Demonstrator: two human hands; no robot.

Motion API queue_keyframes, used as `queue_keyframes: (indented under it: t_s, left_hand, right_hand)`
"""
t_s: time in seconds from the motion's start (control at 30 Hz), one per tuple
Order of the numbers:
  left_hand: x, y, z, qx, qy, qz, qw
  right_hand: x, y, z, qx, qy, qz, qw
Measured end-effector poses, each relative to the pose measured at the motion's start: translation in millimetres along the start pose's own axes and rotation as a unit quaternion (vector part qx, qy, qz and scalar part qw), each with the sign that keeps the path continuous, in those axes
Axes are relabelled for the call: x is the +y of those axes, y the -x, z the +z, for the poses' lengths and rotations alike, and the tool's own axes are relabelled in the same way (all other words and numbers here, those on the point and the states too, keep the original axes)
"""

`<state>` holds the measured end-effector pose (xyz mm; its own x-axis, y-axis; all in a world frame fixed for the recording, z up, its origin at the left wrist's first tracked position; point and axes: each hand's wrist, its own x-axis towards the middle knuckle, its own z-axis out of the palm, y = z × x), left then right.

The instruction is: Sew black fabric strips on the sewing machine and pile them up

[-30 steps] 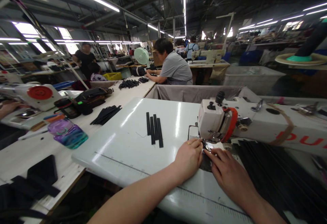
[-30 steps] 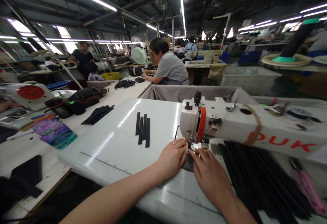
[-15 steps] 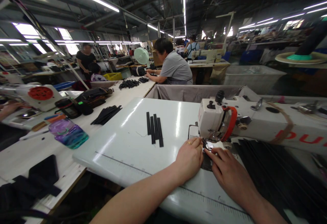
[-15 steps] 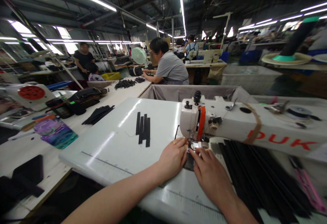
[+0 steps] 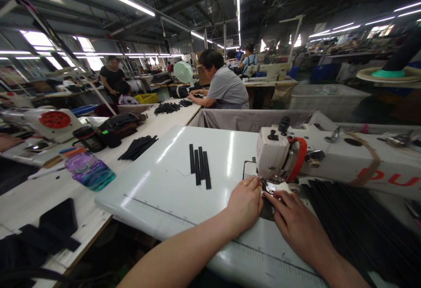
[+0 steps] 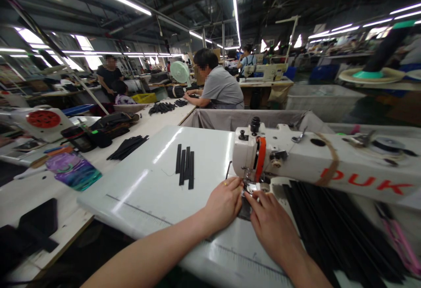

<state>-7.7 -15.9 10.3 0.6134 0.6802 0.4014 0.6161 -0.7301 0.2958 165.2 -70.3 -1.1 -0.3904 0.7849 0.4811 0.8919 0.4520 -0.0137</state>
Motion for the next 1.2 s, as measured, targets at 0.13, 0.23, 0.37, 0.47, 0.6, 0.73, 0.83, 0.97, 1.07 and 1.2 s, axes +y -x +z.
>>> queue_keyframes:
  t_s: [0.13, 0.23, 0.37, 0.47, 0.6, 0.73, 0.83, 0.97, 1.07, 1.2]
  left_hand:
    - [-1, -2, -1, -0.008, 0.002, 0.011, 1.000]
    - [0, -1, -1, -0.009, -0.001, 0.029, 1.000]
    - [-4, -2, -7, -0.013, 0.021, 0.042, 0.999]
    - [-15, -16, -10, -0.019, 0.008, 0.002, 1.000]
    - [-34, -38, -5, -0.048, -0.026, 0.015, 0.998]
    - [-56, -35, -9, -0.073, -0.011, 0.044, 0.996]
    - [-83, -12, -31, -0.052, 0.003, -0.037, 0.998]
    - [-108, 16, -56, -0.050, 0.022, -0.063, 0.997]
    - [-90, 18, -52, 0.005, -0.010, -0.058, 0.998]
    - [-53, -1, -32, -0.055, -0.088, 0.066, 0.992]
  right_hand:
    - [-2, -2, -1, -0.004, -0.001, 0.003, 1.000]
    - [-4, -3, -4, -0.003, -0.009, 0.008, 1.000]
    - [0, 6, -13, 0.020, 0.007, 0.014, 1.000]
    - [11, 19, -25, 0.030, 0.122, 0.106, 0.986]
    - [29, 32, -35, -0.030, 0.217, 0.194, 0.956]
    - [43, 36, -31, -0.056, 0.173, 0.214, 0.960]
    - [46, 39, -31, -0.067, 0.128, 0.229, 0.963]
    - [41, 43, -37, -0.066, 0.104, 0.208, 0.970]
    - [42, 43, -38, -0.067, 0.108, 0.210, 0.969]
    - [48, 40, -37, -0.105, 0.081, 0.228, 0.965]
